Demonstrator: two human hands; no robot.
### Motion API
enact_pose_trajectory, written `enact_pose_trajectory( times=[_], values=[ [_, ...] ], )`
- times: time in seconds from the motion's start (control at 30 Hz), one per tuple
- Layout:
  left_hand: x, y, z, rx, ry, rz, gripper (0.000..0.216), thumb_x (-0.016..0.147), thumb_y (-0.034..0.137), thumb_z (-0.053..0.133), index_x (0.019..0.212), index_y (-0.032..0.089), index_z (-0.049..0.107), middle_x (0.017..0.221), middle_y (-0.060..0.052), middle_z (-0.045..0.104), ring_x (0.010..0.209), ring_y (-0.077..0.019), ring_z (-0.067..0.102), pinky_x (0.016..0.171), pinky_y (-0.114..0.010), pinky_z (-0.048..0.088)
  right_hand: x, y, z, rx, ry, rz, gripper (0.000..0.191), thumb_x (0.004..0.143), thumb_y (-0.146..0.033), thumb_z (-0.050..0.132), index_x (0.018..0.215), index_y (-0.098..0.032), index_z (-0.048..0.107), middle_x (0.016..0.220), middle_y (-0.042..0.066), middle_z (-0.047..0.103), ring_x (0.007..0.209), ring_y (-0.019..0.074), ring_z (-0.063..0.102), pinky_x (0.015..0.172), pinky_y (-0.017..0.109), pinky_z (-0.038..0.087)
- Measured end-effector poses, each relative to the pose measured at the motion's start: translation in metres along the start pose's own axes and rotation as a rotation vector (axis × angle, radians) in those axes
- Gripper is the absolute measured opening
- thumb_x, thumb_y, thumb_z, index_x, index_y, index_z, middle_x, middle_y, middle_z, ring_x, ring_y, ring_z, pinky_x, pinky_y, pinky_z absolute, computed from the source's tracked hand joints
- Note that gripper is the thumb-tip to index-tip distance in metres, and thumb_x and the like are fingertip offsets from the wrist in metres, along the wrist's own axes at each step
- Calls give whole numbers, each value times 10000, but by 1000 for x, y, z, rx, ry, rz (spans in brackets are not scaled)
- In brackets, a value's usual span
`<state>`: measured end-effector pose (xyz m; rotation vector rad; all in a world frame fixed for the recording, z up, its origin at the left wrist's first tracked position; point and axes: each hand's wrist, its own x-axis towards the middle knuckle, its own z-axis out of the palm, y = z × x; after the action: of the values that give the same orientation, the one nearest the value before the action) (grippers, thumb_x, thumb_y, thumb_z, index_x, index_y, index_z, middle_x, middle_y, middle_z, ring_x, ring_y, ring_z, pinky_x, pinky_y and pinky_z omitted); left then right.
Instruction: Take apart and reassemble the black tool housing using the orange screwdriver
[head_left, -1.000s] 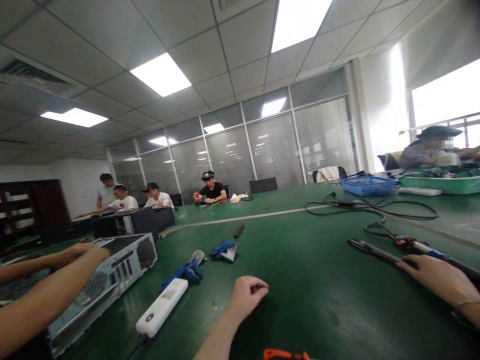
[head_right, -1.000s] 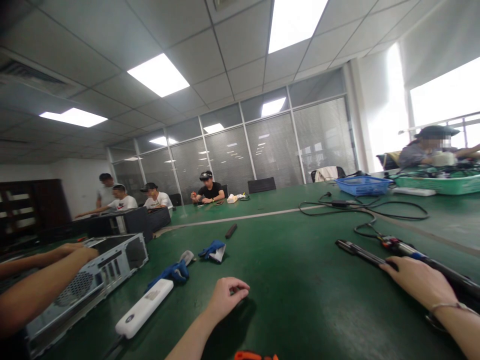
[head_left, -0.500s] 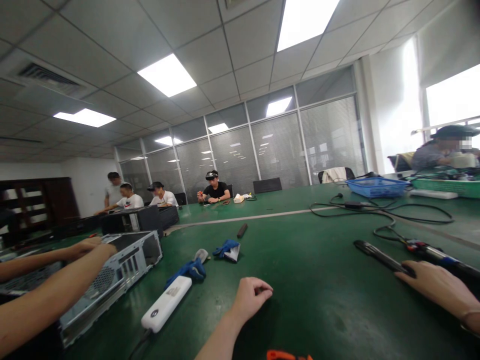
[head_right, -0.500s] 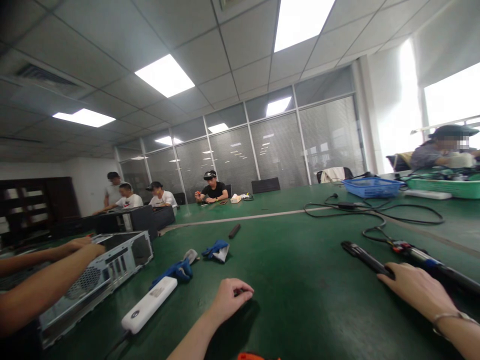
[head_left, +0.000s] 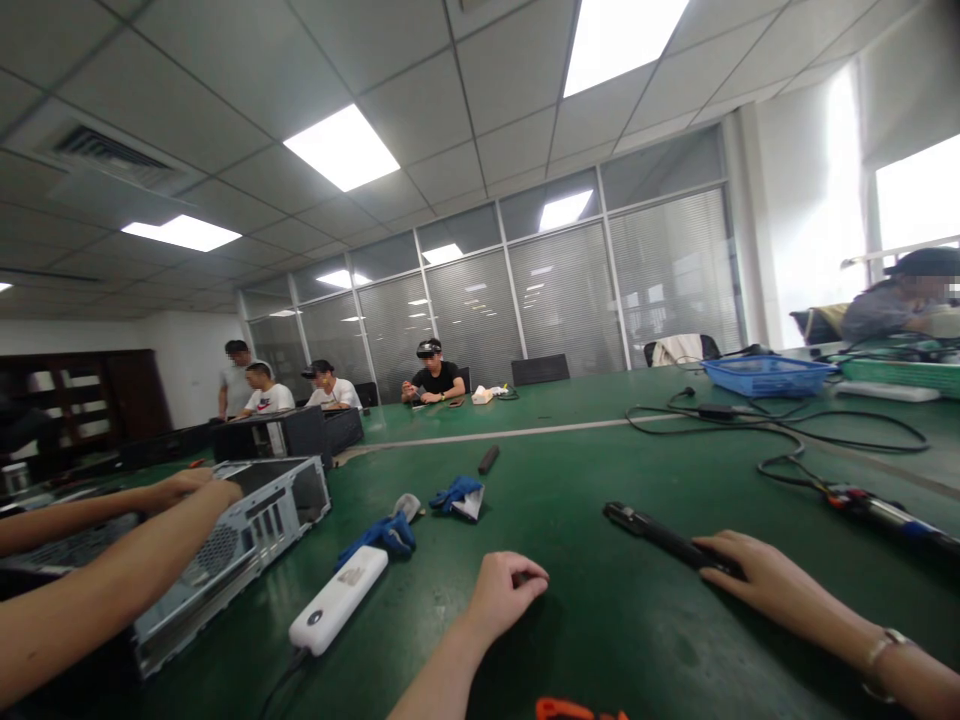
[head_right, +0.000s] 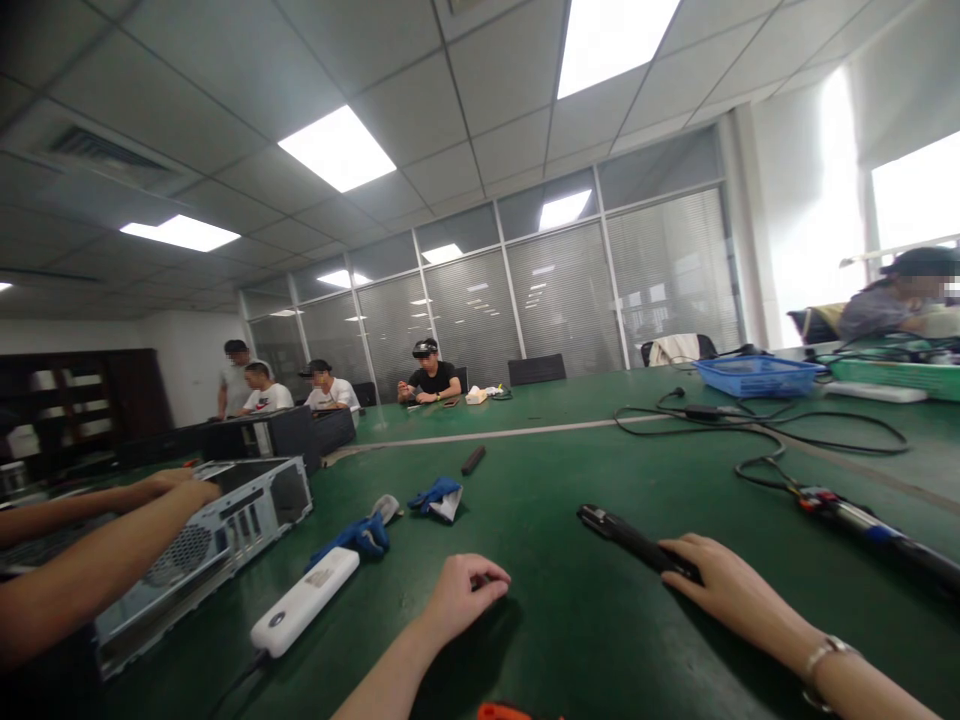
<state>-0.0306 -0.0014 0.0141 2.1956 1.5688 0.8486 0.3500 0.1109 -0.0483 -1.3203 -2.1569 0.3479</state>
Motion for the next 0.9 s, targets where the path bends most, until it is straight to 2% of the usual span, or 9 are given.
enact_pose_trajectory(
  times=[0.3,0.57,0.7,0.8,0.9],
  values=[
    [2,-3,0,10,33,32,214,814,268,613,938,174,761,926,-50,752,805,-184,664,751,-255,488,-7,-48,-4,64,-130,-160,434,820,-431,549,1191,-231,653,1151,75,665,1069,275,589,972,397,436],
    [4,-3,0,14,69,40,215,801,278,648,973,193,744,965,-43,743,848,-199,656,751,-265,494,-12,-66,-10,189,-216,-176,430,806,-440,596,1188,-252,654,1192,65,648,1087,267,578,980,421,437],
    [2,0,-1,-26,50,82,363,733,289,738,1085,206,702,1088,-54,711,970,-221,642,858,-291,491,-15,-78,-11,215,-246,-207,406,812,-419,603,1181,-257,658,1190,66,647,1089,258,576,992,417,428],
    [1,-1,1,-25,12,98,524,665,298,800,1166,221,665,1210,-66,660,1115,-256,590,990,-341,439,-17,-87,-11,219,-284,-233,397,822,-397,605,1192,-260,648,1183,58,645,1082,245,577,984,404,433],
    [0,-2,3,-12,-40,101,626,642,352,819,1228,244,625,1290,-66,610,1193,-275,542,1049,-386,392,-19,-96,-11,224,-312,-265,383,827,-373,608,1192,-265,646,1172,53,646,1082,241,575,979,392,434]
  ],
)
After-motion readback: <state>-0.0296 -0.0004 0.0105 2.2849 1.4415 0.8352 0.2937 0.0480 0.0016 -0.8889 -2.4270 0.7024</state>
